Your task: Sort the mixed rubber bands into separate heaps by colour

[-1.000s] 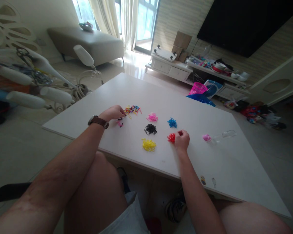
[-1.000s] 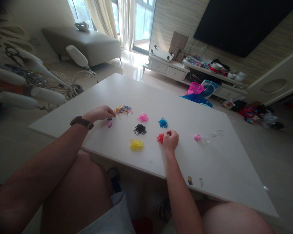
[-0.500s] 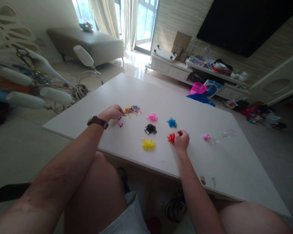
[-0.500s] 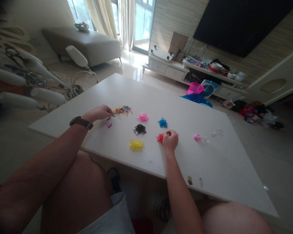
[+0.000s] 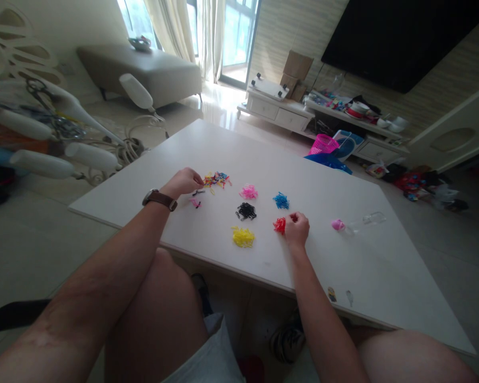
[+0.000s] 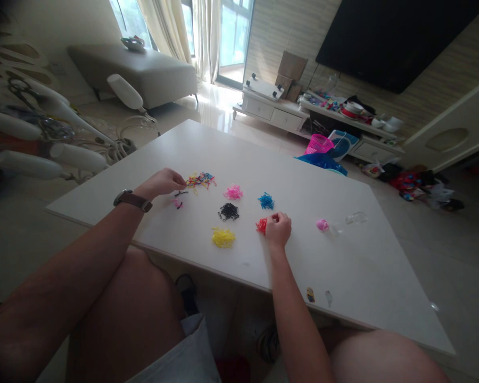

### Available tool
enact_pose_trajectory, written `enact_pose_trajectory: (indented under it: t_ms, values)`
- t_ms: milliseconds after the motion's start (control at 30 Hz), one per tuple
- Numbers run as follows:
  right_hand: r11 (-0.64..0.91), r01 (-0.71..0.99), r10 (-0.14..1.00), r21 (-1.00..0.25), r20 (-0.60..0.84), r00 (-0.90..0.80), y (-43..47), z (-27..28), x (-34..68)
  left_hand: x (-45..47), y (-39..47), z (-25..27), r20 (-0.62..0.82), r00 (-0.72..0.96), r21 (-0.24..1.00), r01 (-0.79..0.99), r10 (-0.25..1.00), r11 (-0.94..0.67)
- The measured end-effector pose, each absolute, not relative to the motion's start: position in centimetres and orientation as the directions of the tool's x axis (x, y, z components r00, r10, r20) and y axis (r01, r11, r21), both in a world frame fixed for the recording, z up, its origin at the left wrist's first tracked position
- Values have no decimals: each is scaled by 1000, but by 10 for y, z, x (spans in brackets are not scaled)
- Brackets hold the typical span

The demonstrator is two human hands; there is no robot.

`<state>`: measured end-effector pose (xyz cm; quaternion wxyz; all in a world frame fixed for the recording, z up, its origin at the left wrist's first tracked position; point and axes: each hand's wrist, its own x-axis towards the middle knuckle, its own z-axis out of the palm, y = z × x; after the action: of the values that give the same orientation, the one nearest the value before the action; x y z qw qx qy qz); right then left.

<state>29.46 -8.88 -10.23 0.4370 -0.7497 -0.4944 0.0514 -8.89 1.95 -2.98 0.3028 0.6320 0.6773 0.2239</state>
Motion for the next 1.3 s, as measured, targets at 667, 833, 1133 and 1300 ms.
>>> enact_pose_trajectory:
  t_ms: [667, 833, 1133, 1300]
  values:
    - [445, 805, 706, -392, 707, -47, -102, -86, 262, 15, 4, -57, 86, 537, 906, 308, 839, -289]
    - [419, 808, 709, -414, 706, -6, -101, -87, 264, 20, 5, -61, 70, 573, 907, 305, 817, -292]
    - [386, 814, 745, -435, 667, 4, -102, -83, 261, 17, 3, -52, 96, 557, 830, 413, 825, -376]
    - [378, 814, 751, -441, 660, 8, -102, -83, 261, 13, 2, -48, 89, 556, 844, 398, 826, -360]
